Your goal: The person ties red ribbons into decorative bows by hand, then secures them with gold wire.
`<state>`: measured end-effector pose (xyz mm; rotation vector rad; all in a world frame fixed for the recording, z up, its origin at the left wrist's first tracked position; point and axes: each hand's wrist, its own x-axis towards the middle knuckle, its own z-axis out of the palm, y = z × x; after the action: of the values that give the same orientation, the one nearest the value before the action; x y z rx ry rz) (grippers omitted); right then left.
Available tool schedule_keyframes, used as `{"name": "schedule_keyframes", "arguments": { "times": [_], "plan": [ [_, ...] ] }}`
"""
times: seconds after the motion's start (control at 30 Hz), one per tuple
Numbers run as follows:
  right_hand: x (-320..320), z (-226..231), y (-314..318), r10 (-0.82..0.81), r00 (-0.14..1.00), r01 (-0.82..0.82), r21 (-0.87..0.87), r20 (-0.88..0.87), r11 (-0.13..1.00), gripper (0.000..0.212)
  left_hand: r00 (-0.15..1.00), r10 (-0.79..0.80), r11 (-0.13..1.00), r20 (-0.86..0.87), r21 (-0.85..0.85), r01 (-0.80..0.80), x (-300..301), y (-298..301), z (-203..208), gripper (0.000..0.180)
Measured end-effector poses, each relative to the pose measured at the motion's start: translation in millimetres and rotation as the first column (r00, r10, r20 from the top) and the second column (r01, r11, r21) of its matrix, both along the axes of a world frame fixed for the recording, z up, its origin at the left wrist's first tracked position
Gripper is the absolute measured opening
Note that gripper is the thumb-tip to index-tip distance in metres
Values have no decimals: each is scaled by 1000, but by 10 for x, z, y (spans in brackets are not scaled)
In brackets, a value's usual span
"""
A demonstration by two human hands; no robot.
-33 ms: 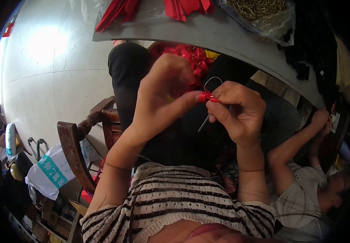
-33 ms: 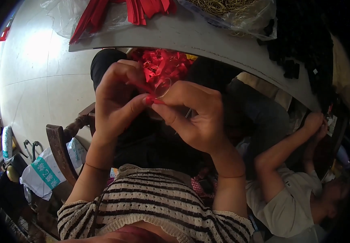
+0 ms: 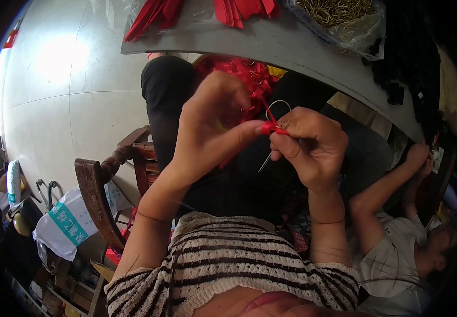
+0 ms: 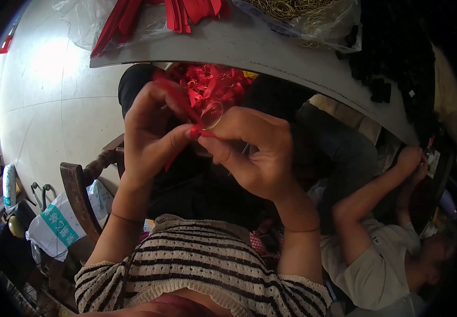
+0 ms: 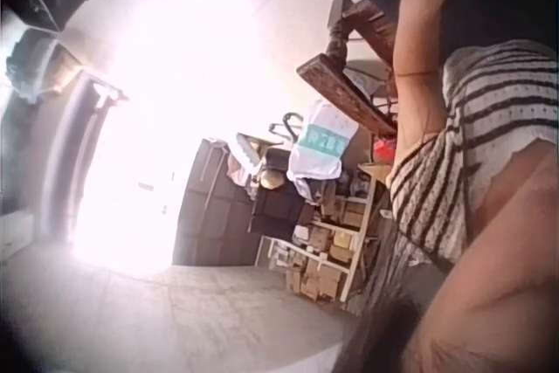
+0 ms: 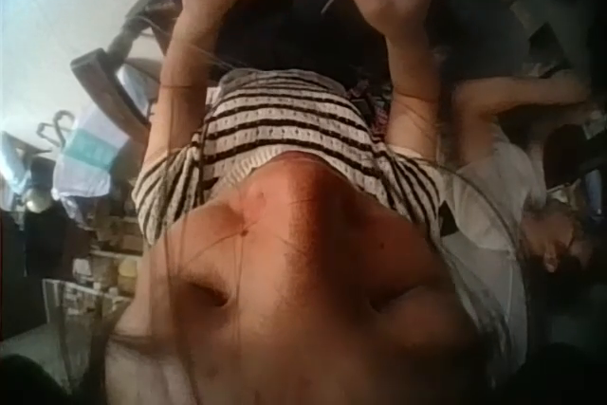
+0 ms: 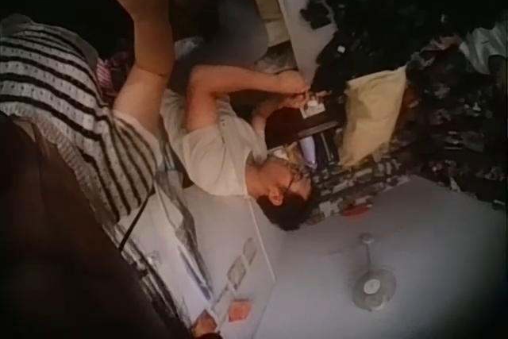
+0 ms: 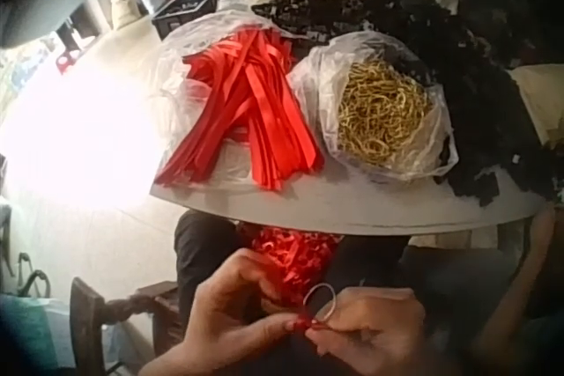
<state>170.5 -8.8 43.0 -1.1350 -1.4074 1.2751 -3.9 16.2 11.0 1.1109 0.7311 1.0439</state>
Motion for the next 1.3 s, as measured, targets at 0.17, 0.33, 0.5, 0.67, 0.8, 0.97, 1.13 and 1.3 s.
{"name": "schedule_keyframes", "arguments": {
  "times": [0.17,0.33,0.5,0.67,0.8,0.97,1.13,1.3],
  "plan": [
    [-49,17,52,-114,950,16,322,289,947,11,998,-13,991,-67,129,22,-33,23,-69,15],
    [-3,-113,-29,-217,963,165,288,161,943,11,967,159,962,-201,253,-106,-30,-26,-10,12],
    [20,-128,-64,-243,959,249,27,-146,968,11,970,188,963,-151,220,-152,-8,17,33,17],
    [85,-80,92,-29,987,-12,253,158,967,26,983,41,967,-180,253,6,-14,15,44,20],
    [106,-160,129,88,977,-127,196,194,972,33,985,-66,993,-159,87,81,-76,-23,2,19],
    [66,-264,207,110,989,-130,215,102,968,21,996,-91,996,17,-22,92,-29,-41,-75,15],
    [62,-224,216,-64,958,5,208,279,978,10,986,-28,998,166,-42,36,-62,-67,-157,14],
    [5,-390,175,-50,974,-28,-340,-219,940,10,915,-210,953,343,-136,270,-66,-44,-82,12]
  ]
}}
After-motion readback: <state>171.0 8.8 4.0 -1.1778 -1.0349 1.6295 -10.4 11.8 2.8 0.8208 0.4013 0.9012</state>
